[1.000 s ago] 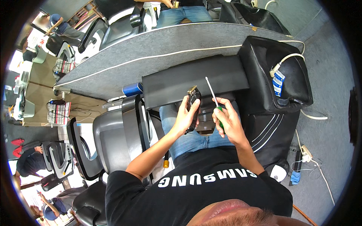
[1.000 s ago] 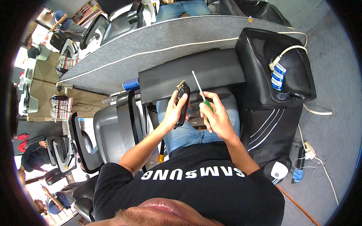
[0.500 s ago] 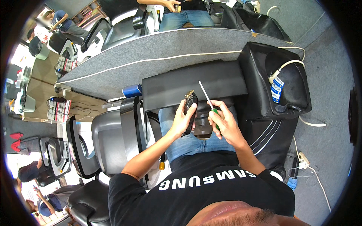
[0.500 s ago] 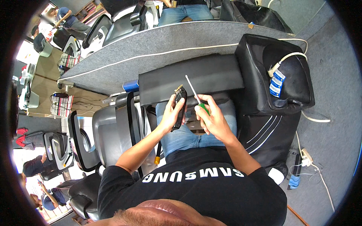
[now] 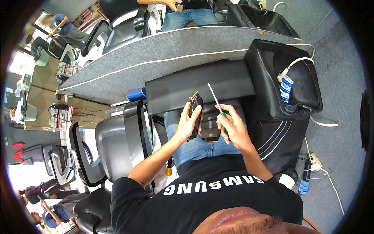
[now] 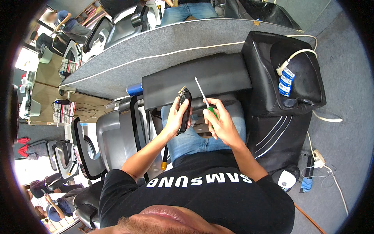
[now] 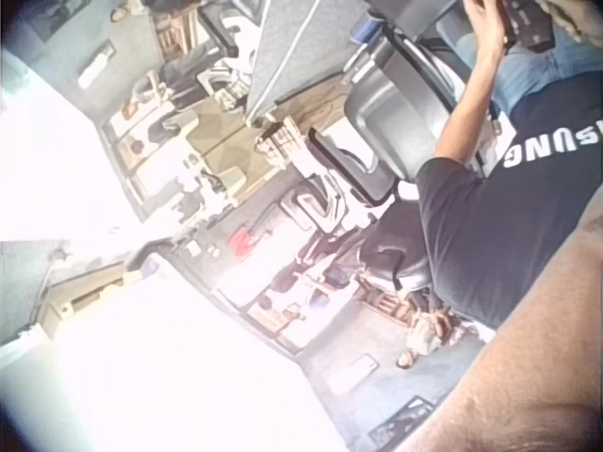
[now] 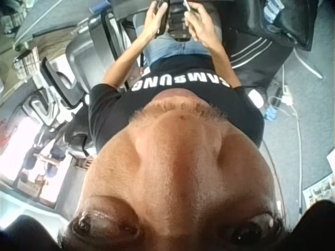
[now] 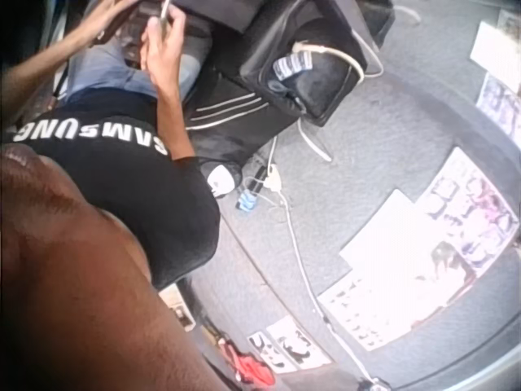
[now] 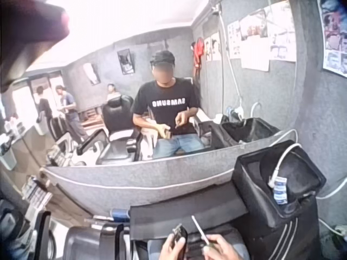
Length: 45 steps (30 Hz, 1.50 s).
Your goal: The person uses a screwdriver to tighten or adjust the blades on a pair of hair clippers.
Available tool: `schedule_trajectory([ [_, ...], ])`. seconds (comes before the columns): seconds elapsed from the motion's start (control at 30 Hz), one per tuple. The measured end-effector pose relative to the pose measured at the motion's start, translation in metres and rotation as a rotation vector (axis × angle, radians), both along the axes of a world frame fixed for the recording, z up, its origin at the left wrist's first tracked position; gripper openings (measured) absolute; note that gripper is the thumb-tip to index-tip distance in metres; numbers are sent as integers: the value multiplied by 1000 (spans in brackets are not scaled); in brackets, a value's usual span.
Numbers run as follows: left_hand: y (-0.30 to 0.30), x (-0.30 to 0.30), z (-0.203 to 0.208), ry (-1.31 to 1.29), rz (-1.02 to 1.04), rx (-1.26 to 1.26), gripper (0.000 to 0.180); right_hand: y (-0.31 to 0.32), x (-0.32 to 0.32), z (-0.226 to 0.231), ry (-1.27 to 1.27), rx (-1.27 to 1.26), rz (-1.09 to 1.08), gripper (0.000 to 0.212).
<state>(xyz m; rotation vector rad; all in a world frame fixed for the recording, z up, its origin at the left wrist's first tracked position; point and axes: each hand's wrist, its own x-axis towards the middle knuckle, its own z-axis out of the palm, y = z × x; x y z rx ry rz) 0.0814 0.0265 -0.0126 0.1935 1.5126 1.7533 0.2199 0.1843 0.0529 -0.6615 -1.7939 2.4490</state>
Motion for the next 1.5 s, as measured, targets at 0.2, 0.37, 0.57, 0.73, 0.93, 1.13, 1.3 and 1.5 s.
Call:
schedule_trajectory([
  [0.2,-1,-1,-7,-36,15,49,42,2,-6,4,10,18,21,45],
  [0.37,-1,-2,-10,-37,22,43,42,4,-5,6,8,23,21,45],
  [0.57,0,-2,-6,-18,14,68,39,5,1,4,-1,17,8,42],
  [0.73,1,-6,-1,68,25,42,38,10,8,7,7,9,-4,42],
  [0.93,5,-32,14,99,32,51,37,18,12,7,20,29,-12,41],
  [1.13,10,-43,11,127,-49,24,37,12,7,8,5,42,-8,42],
  [1.3,8,-40,-7,115,-13,4,39,5,1,7,-9,37,4,42],
  [1.5,6,-33,0,83,-10,28,37,1,-5,4,-10,48,20,43],
])
